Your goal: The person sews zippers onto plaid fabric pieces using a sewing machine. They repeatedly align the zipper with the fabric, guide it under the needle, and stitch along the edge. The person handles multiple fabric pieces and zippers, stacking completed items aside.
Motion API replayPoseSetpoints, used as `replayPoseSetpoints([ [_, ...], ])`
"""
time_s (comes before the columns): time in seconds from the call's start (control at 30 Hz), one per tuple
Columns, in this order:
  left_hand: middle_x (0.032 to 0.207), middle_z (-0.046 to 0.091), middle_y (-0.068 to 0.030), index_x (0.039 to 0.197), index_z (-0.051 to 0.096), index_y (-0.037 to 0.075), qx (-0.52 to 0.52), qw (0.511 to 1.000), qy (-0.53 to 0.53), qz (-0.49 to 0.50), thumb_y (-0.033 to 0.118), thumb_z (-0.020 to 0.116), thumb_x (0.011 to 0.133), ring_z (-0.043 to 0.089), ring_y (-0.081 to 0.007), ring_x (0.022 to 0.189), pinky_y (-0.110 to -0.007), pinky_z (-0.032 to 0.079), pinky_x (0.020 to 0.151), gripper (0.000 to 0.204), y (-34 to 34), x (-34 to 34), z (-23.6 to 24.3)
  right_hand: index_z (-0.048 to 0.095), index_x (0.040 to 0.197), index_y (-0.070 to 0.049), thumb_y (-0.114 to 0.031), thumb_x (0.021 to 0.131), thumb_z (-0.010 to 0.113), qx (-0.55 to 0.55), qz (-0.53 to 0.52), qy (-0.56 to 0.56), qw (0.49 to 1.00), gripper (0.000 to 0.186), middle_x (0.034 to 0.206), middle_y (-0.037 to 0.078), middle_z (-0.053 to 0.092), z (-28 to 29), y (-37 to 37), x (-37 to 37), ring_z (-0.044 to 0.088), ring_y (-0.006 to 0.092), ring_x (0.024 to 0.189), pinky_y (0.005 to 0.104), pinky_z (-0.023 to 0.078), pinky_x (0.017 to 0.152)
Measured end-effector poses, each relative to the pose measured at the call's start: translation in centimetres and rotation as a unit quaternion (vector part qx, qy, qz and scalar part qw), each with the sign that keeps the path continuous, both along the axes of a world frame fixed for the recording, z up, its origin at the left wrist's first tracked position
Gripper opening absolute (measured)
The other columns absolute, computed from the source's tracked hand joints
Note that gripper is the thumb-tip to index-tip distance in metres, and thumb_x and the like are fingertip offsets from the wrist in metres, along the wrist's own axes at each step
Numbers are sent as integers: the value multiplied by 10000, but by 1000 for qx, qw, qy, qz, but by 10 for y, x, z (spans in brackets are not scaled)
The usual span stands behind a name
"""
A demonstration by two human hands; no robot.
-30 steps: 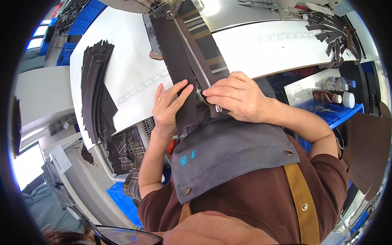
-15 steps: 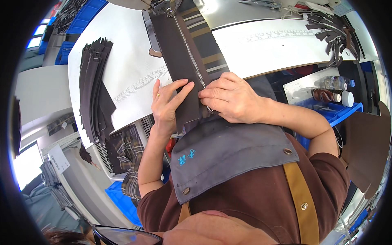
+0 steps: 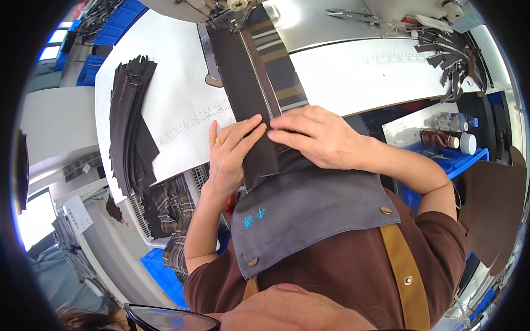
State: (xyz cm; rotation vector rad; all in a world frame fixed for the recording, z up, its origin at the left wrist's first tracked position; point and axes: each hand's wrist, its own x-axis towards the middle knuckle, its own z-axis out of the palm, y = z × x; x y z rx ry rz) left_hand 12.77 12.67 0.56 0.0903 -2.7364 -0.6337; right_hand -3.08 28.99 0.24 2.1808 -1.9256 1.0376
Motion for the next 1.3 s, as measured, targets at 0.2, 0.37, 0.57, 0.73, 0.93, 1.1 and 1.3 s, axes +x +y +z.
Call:
replayPoseSetpoints([
  [0.2,1223,588,-21,1121,640,110,-22,999,-5,-35,-59,494,762,573,-171,1035,-455,155,1083,423,-24,-8,8,643,1013,-62,-120,648,688,6,-19,49,999,372,1034,59,577,-2,-6,-4,544,220,980,339,453,798],
  [0.37,1198,600,-31,1102,622,74,-30,996,63,-50,-22,509,806,580,-260,888,-339,461,806,331,-76,-93,16,647,977,-46,-128,640,698,14,7,30,999,350,965,50,567,0,-10,-3,545,208,945,331,454,774],
  [0.57,1090,650,21,1043,659,118,-97,991,51,-72,150,607,837,574,-227,825,-315,495,717,215,-111,-142,4,652,945,-29,-114,655,683,0,1,23,1000,304,891,39,572,0,-12,-3,553,195,890,316,456,750],
  [0.73,1027,676,31,995,693,121,-48,993,93,-59,182,644,816,565,-205,839,-284,499,704,195,-112,-136,-7,652,955,-19,-108,663,668,-5,3,28,1000,306,882,38,579,-2,-12,-4,557,193,878,312,456,747],
  [0.93,1178,600,28,1117,650,149,-176,979,92,-38,227,652,806,533,-211,950,-350,434,832,321,-101,-122,-8,645,985,-22,-110,673,652,-4,11,28,1000,324,941,51,593,-4,-9,-6,554,202,916,322,451,770],
  [1.1,1169,556,-22,1142,636,160,-145,986,83,-20,285,653,795,525,-217,996,-392,377,896,369,-96,-114,-8,642,1004,-29,-110,687,616,21,29,25,999,328,976,57,595,-1,-7,-10,550,210,935,325,446,777],
  [1.3,1169,568,-22,1116,645,151,-142,987,74,-6,298,668,777,540,-212,1017,-425,371,927,371,-95,-114,-7,646,987,-32,-110,680,610,30,49,37,998,319,963,52,593,2,-11,-14,551,206,927,317,447,747],
])
